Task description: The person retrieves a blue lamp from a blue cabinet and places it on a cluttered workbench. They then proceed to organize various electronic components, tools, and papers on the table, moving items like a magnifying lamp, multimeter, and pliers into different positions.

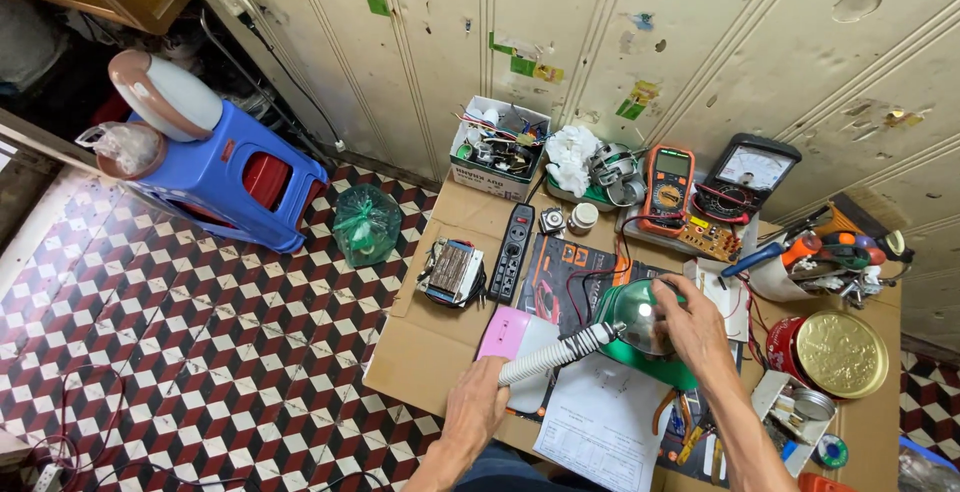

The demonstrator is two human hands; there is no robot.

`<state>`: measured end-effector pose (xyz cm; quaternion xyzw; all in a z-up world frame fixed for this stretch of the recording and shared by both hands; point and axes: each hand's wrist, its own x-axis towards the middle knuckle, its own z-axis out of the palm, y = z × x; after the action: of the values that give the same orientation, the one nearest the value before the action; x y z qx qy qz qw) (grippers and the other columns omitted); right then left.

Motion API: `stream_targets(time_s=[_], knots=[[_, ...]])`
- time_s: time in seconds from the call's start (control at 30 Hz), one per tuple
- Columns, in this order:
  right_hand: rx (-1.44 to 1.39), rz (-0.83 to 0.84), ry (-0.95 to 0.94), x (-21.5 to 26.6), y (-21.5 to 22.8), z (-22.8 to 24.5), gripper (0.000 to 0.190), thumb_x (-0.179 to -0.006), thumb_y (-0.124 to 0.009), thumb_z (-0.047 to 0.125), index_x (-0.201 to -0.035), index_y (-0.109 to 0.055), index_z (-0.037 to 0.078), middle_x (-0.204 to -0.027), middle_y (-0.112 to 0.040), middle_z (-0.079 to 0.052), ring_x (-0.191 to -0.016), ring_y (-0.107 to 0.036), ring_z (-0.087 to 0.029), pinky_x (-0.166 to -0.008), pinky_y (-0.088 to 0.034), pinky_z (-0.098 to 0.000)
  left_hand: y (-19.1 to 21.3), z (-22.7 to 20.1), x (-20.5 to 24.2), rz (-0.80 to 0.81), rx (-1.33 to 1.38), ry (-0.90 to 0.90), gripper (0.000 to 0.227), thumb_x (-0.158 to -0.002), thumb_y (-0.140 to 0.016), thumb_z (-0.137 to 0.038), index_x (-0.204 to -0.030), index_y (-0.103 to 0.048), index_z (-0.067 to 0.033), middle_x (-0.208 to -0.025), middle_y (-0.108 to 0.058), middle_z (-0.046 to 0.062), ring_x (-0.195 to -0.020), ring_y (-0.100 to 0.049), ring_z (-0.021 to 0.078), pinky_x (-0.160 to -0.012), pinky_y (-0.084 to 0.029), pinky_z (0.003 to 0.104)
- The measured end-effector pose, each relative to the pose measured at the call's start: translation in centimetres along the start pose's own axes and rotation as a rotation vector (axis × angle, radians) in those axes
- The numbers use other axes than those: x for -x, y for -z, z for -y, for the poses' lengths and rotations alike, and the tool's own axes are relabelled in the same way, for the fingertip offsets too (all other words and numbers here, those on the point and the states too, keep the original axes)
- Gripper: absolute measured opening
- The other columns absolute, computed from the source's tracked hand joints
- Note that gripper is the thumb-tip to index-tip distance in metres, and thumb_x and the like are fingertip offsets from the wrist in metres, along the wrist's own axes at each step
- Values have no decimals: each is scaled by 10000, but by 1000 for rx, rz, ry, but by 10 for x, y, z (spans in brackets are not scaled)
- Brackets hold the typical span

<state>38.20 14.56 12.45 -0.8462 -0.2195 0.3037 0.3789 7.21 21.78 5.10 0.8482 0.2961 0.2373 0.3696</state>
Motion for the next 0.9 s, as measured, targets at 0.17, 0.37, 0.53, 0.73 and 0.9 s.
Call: stream_targets(time_s=[0.17, 0.37, 0.53, 0.73, 0.9], knots=[[-2, -44, -20, 4, 6, -7, 474, -976, -608, 416, -1310, -691, 91, -934, -735, -137, -813, -661, -192, -708, -529, -329, -13, 10, 18, 75, 37, 387, 258, -937, -624, -89, -1184, -549, -103, -1038, -664, 185, -965, -638, 420, -801, -500, 516], [-85, 41, -30, 27, 29, 19, 463, -988, -576, 398, -1233, -716, 30, -848, -754, -129, -731, -644, -195, -672, -504, -334, 47, -53, 22, -90, -70, 418, 365, -899, -652, -110, -1256, -589, -157, -1019, -715, 158, -867, -702, 416, -704, -545, 508], [-208, 237, 68, 30, 30, 66, 472, -1014, -550, 397, -1179, -727, -8, -767, -743, -135, -687, -641, -177, -639, -496, -325, 131, -99, 7, -316, -298, 327, 357, -866, -698, -129, -1221, -671, -165, -905, -761, 97, -685, -748, 258, -612, -599, 405], [-368, 342, 243, 6, 13, 132, 473, -986, -578, 373, -1251, -679, -6, -1011, -731, -88, -687, -648, -141, -630, -511, -289, 207, -70, -73, -389, -487, 51, 282, -959, -648, -87, -1239, -678, -98, -1027, -763, 108, -729, -746, 217, -629, -608, 315], [-442, 341, 173, -44, -21, 140, 576, -960, -608, 373, -1382, -551, -14, -1166, -709, -129, -705, -661, -157, -589, -534, -319, 240, -34, -170, -329, -418, -138, 296, -939, -651, -24, -1230, -635, -75, -1077, -712, 126, -936, -718, 306, -809, -582, 386]])
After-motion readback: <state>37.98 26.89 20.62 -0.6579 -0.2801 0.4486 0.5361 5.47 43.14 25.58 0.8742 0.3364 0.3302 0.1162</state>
